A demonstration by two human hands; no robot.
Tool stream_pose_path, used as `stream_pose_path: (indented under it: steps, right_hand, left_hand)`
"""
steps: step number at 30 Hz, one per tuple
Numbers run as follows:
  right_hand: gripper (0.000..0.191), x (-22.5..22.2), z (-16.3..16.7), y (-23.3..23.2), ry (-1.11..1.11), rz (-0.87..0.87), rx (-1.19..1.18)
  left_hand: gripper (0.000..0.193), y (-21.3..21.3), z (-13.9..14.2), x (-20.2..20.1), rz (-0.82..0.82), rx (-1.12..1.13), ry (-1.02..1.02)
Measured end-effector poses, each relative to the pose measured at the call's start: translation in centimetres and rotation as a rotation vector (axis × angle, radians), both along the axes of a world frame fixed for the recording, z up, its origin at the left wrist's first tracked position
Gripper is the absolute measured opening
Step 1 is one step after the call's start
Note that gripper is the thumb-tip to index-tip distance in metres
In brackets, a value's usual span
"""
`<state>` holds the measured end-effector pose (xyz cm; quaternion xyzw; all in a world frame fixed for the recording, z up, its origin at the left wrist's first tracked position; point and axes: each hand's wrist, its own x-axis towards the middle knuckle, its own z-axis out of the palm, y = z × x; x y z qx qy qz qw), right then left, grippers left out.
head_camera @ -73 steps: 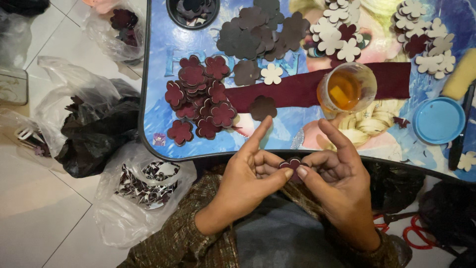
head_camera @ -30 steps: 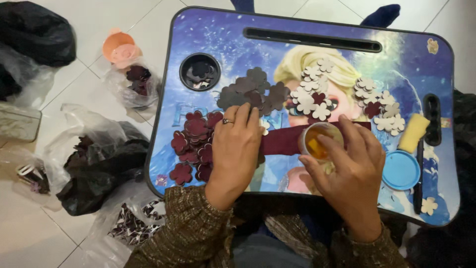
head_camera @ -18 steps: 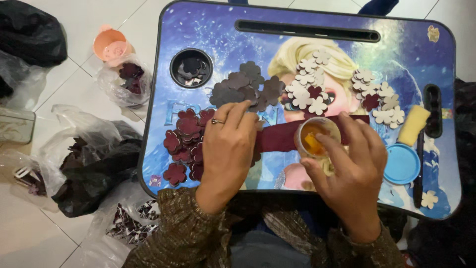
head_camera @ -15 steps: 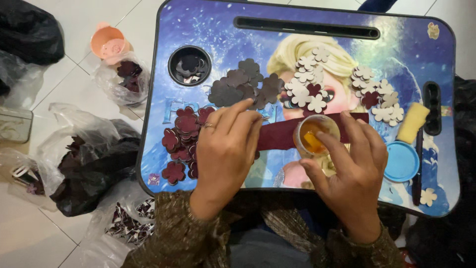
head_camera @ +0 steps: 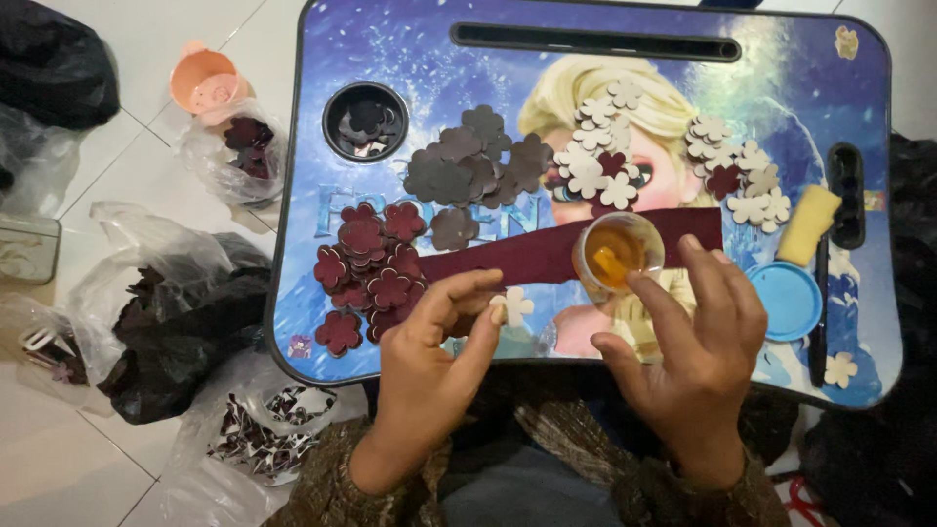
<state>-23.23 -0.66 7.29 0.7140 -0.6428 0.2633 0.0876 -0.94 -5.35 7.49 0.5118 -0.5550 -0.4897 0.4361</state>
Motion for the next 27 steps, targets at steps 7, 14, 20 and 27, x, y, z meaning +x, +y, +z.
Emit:
stream_pose_path:
  steps: [7, 14, 20, 27]
  right_hand:
    - [0.053, 0.4, -1.2, 1.5, 0.081, -0.005, -0.016]
    - [0.046, 0.7, -1.8, 2.6, 0.150, 0.038, -0.052]
    - [0.029, 2.4, -0.3, 4.3, -0.316, 0.134, 0.053]
    - [0.030, 5.2, -0.5, 4.3, -0.328, 0.165, -0.006]
  left_hand:
    - [0.029, 1.7, -1.4, -0.6, -0.047, 0.012, 0.011]
    - [0.039, 2.2, -1.9, -0.7, -0.075, 0.179, 0.129]
    - [0.045, 2.7, -2.1, -0.7, -0.124, 0.188, 0.131]
    - [0.049, 3.3, -1.9, -0.9, -0.187, 0.166, 0.193]
